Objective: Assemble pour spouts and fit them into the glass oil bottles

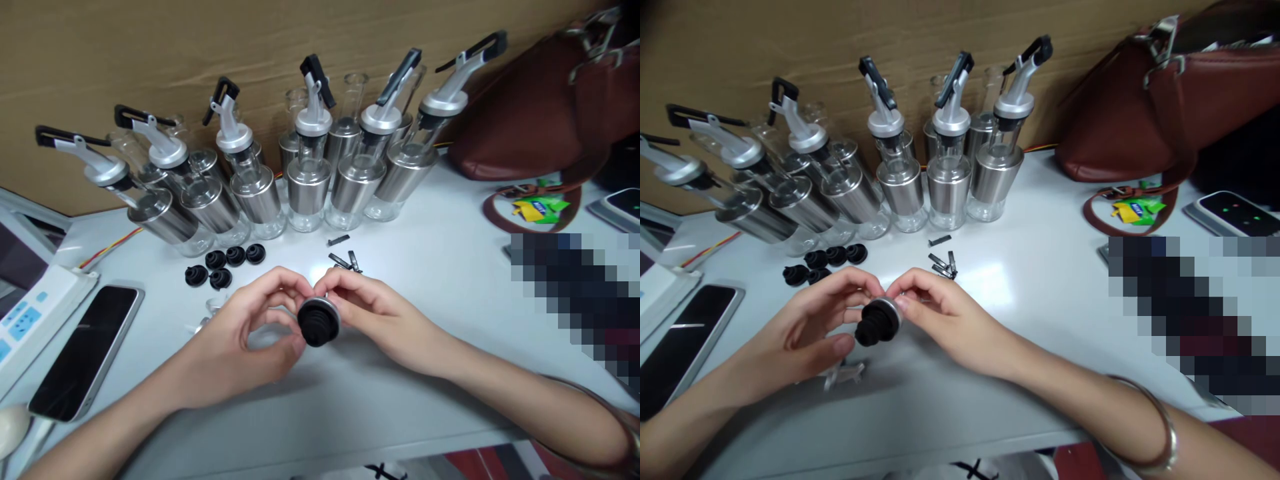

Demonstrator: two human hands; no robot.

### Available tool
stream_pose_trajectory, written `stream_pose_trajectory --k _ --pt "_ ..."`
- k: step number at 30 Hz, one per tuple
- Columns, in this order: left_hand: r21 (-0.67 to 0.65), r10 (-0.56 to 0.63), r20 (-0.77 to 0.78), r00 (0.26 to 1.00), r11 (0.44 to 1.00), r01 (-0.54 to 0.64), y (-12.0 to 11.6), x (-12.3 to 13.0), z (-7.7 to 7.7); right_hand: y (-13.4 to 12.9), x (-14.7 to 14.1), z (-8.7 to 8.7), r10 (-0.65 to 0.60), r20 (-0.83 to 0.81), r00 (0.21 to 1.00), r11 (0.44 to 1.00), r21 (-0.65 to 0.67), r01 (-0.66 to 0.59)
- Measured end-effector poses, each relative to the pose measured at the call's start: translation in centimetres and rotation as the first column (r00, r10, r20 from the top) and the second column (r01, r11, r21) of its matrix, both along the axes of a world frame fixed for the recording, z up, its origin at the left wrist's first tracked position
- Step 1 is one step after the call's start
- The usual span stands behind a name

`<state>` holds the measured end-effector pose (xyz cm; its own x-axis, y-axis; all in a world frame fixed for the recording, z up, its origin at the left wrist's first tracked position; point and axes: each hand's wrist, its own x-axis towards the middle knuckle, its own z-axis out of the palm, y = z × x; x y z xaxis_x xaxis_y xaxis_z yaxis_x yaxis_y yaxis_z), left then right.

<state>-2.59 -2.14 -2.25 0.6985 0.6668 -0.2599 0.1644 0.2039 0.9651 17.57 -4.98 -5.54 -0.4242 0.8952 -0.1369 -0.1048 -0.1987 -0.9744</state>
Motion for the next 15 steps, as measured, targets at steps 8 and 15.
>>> stream_pose_trajectory --k 8,15 --pt "-0.036 0.099 -0.032 0.995 0.994 -0.100 0.2 0.2 -0.5 -0.5 -0.2 -0.4 -0.070 0.018 0.997 0.997 -0.023 0.071" --pt "-0.229 0.029 -0.010 1.000 0.973 -0.031 -0.1 0.5 -1.1 -0.8 -0.1 0.2 0.095 0.104 0.990 0.995 -0.037 -0.091"
